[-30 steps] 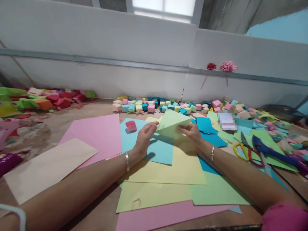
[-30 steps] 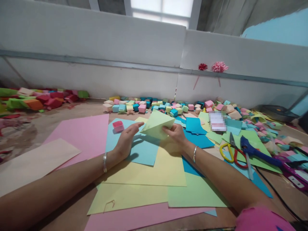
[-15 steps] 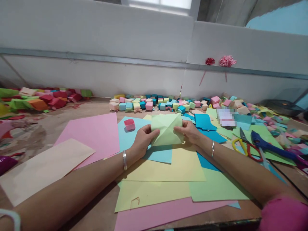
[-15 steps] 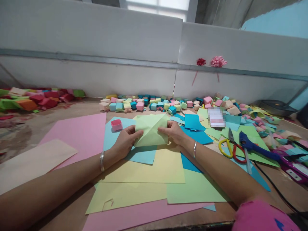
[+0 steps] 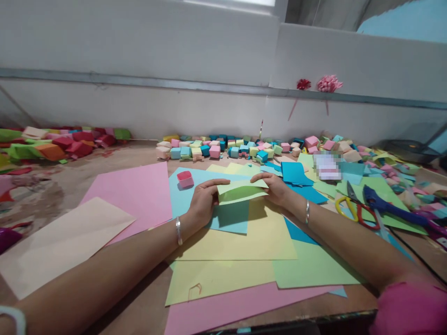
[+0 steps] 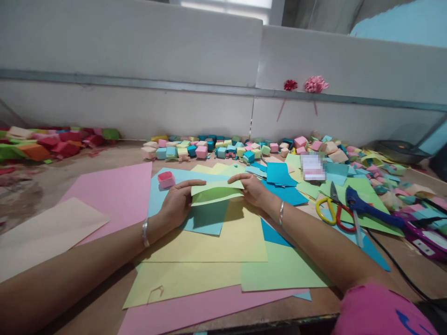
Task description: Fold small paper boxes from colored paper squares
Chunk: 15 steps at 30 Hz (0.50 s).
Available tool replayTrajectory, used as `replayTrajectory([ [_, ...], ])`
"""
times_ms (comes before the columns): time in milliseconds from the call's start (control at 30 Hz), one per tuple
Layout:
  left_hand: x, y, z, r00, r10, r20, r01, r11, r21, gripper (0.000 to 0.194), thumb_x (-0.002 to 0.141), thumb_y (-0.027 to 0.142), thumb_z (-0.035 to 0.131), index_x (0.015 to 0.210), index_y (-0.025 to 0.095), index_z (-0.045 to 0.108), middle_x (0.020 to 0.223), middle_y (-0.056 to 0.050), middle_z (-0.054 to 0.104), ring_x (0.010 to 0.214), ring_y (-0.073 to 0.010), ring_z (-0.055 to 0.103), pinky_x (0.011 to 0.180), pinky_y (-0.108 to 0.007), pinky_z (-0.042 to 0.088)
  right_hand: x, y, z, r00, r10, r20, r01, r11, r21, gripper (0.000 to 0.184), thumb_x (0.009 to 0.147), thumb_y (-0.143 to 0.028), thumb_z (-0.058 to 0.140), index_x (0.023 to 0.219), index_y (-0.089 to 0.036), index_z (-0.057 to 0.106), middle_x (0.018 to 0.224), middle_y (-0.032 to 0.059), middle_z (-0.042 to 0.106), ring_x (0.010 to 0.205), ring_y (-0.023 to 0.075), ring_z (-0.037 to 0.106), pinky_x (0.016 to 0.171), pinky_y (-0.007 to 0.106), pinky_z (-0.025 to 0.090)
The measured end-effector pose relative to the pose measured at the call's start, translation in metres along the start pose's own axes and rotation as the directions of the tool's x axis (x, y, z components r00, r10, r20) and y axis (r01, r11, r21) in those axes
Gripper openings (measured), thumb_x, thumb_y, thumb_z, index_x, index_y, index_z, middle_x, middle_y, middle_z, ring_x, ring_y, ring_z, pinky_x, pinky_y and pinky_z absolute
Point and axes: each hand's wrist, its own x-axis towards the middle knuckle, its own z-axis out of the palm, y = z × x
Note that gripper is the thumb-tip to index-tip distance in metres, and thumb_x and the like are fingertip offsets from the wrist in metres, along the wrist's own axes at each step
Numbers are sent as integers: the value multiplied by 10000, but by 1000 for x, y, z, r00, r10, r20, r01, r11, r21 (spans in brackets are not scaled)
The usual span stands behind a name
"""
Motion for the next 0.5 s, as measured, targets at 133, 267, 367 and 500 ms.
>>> replayTrajectory([
  [133, -6, 9, -3, 963, 270, -4, -266, 952, 149, 259, 712, 211, 556, 870, 243, 759, 1093, -48, 658, 1032, -242, 571, 884, -365, 474, 3, 0, -4, 998, 38, -58, -37, 999, 14, 180, 579, -135, 591, 713, -206, 688, 780, 50, 710, 663, 185, 651, 560, 293, 558],
  [267, -14, 15, 0, 693, 667, 273, -693, 513, 506, 447, 761, 407, 695, 1174, 240, 657, 1371, -87, 540, 1316, -318, 422, 1133, -474, 252, 5, -1, -4, 993, 40, -112, -39, 999, 11, 194, 601, -156, 564, 751, -207, 676, 887, 64, 710, 733, 188, 654, 523, 255, 535],
  [367, -15, 14, 2, 602, 683, 414, -738, 278, 615, 641, 750, 446, 735, 1328, 250, 541, 1427, -105, 510, 1374, -342, 364, 1166, -508, 119, 3, -1, -1, 995, 30, -90, -31, 1000, -1, 190, 585, -149, 576, 740, -198, 674, 875, 58, 702, 719, 177, 643, 556, 261, 537],
  [500, -11, 10, 0, 616, 638, 462, -699, 172, 694, 292, 889, 317, 590, 1173, 295, 651, 1085, -55, 720, 1196, -309, 529, 1098, -521, 197, -1, -2, 4, 999, 16, -44, -18, 999, -34, 168, 565, -164, 570, 699, -184, 670, 713, 33, 661, 605, 143, 591, 509, 236, 492],
])
